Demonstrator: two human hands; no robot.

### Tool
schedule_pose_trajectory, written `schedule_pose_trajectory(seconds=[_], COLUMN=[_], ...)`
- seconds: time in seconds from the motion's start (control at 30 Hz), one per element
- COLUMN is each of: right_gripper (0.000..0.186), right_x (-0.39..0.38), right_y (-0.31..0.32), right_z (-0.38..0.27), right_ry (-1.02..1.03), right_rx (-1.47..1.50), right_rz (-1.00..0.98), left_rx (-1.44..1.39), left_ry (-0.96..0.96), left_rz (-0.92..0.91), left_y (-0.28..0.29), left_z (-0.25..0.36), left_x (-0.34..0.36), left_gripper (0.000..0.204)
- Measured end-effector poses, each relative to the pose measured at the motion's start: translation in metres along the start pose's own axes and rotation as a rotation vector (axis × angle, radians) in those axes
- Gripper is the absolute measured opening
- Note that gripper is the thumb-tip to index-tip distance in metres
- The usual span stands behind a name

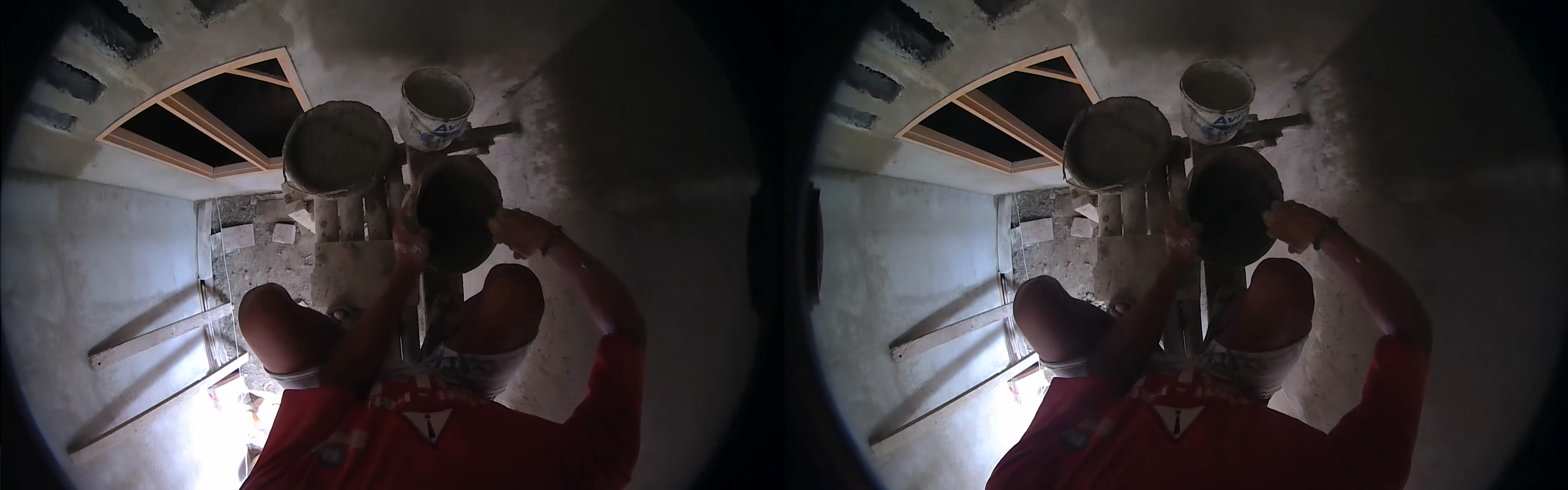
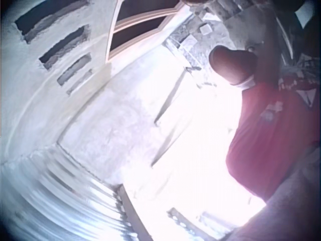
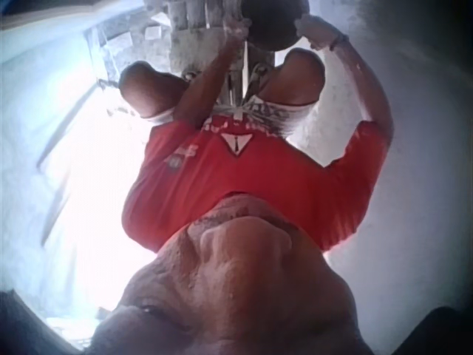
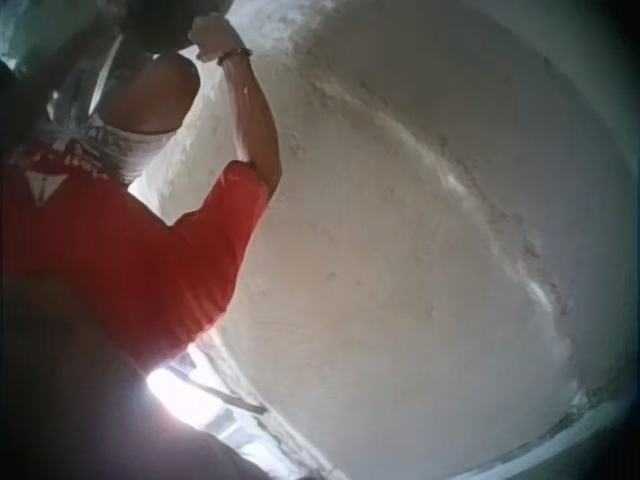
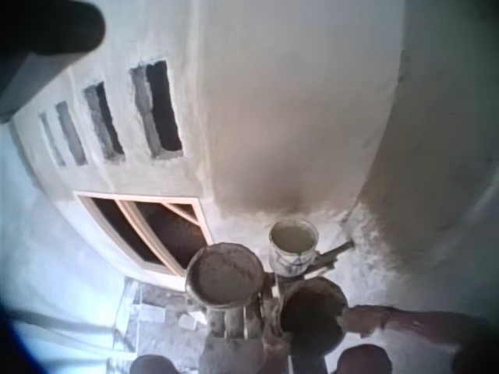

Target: The person uses a wooden straight edge to level wet plaster on a wall by sliding it across the surface, and then uses a trowel to mix material inside a bucket.

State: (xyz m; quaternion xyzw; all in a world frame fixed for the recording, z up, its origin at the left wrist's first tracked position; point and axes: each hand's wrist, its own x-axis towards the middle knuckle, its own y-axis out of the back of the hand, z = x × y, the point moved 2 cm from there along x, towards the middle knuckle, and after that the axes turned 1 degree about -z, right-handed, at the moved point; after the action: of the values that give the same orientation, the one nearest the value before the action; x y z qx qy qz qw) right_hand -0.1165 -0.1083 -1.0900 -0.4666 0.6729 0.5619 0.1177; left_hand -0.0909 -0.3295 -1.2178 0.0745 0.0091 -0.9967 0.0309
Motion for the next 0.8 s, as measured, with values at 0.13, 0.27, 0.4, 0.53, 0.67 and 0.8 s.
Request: schedule_pose_trajectory(seconds=[0.13, 0.27, 0.4, 0.53, 0.67, 0.8], right_gripper=[0.027, 0.020, 0.028, 0.031, 0.033, 0.032], right_x=[0.033, 0.051, 0.043, 0.035, 0.024, 0.016], right_y=[-0.048, -0.070, -0.075, -0.078, -0.061, -0.050], right_z=[0.030, 0.019, 0.012, 0.021, 0.013, 0.005], right_ry=[0.287, 0.062, 0.162, 0.125, 0.038, -0.008], right_rx=[-0.655, -0.433, -0.426, -0.173, -0.162, -0.271], right_rz=[0.081, 0.452, 0.534, 0.552, 0.472, 0.363], left_rx=[0.060, 0.080, -0.024, 0.047, 0.261, 0.220], left_ry=[-0.093, -0.109, -0.174, -0.218, -0.227, -0.137], left_rz=[-0.039, 0.036, -0.098, -0.159, -0.163, -0.172], left_y=[-0.006, 0.006, 0.016, 0.013, 0.012, 0.006], left_z=[0.034, 0.030, 0.027, 0.034, 0.019, 0.006], left_x=[-0.007, -0.015, -0.009, -0.005, -0.001, 0.009], left_gripper=[0.054, 0.054, 0.053, 0.053, 0.055, 0.059])
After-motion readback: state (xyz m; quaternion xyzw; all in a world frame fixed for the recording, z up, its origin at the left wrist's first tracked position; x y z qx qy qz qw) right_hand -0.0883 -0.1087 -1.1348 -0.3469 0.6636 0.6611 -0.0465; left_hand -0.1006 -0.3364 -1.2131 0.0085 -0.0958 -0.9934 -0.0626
